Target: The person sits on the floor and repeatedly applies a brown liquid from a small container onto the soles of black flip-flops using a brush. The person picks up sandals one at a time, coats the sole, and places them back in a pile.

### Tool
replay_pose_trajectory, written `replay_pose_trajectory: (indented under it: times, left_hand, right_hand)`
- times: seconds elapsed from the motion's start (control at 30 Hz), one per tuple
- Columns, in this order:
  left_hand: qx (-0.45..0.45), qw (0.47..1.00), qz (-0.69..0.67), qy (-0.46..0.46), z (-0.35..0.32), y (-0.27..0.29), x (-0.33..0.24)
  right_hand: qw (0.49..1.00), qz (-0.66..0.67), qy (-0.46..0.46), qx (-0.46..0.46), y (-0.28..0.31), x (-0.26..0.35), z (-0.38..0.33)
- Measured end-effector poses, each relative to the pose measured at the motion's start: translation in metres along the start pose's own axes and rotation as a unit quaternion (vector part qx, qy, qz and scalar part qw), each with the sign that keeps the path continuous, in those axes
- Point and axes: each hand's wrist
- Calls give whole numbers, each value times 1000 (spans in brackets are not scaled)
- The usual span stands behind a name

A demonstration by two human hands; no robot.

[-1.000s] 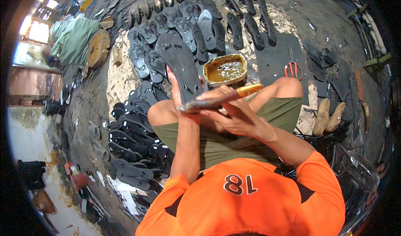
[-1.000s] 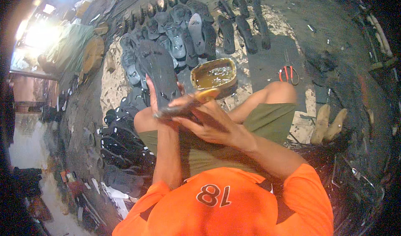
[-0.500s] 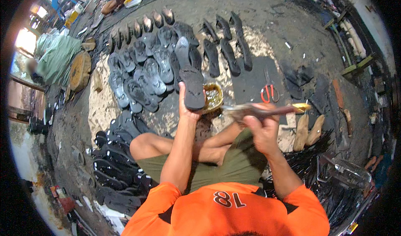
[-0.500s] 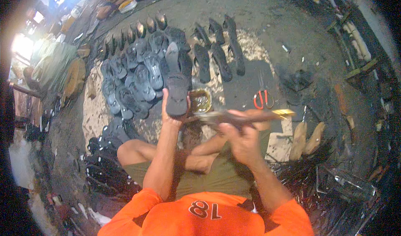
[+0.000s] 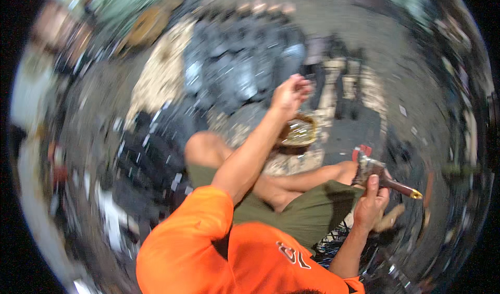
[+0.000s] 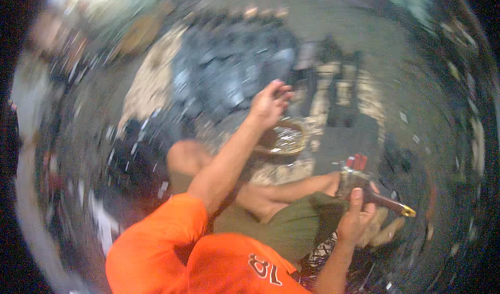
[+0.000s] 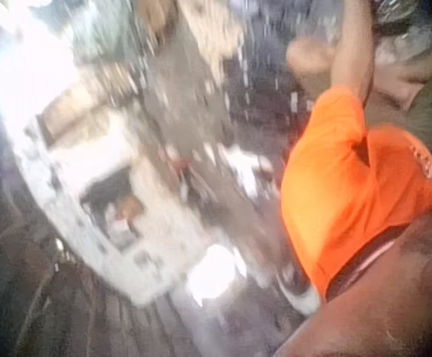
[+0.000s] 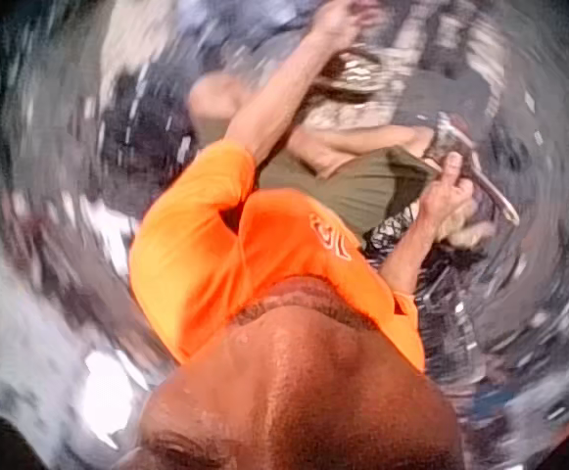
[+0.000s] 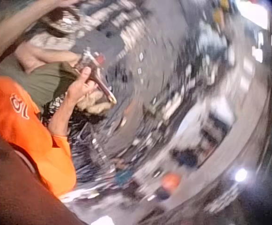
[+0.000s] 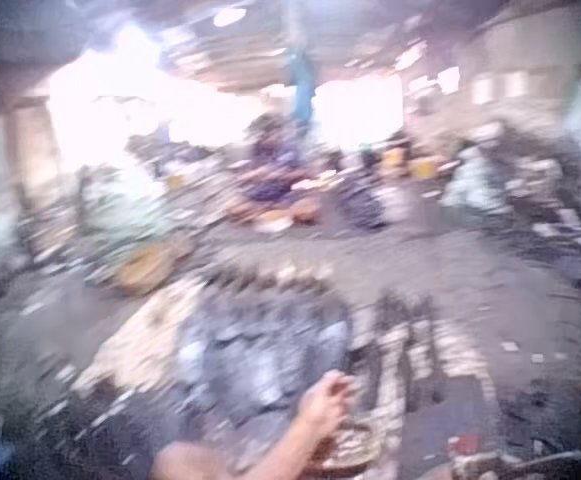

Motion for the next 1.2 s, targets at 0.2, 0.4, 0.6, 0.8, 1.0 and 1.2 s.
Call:
replay_pose_trajectory:
  times: [0.2, 0.4, 0.6, 0.8, 1.0, 1.2]
  left_hand:
    - [-146, 841, 350, -385, -229, 79, -138]
    - [-649, 314, 595, -354, -367, 304, -207]
    - [-588, 260, 746, -173, -365, 326, -201]
    - [-487, 566, 503, -435, -396, 258, -179]
    - [-299, 553, 656, -418, -355, 168, -124]
    - [-211, 588, 706, -334, -333, 156, -93]
  right_hand:
    - [993, 26, -30, 109, -41, -39, 2]
    - [990, -59, 14, 125, -63, -40, 13]
    - [963, -149, -4, 225, -116, -61, 42]
    - [884, -256, 161, 356, -169, -140, 66]
    - [844, -291, 334, 302, -173, -178, 82]
    - [698, -517, 402, 289, -85, -136, 130]
Point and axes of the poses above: each hand's wrist, its own z-axis towards the middle knuckle, its own y-axis out of the back of the hand, x = y × z, and after that the axes turned 4 degrees about -x, right-handed
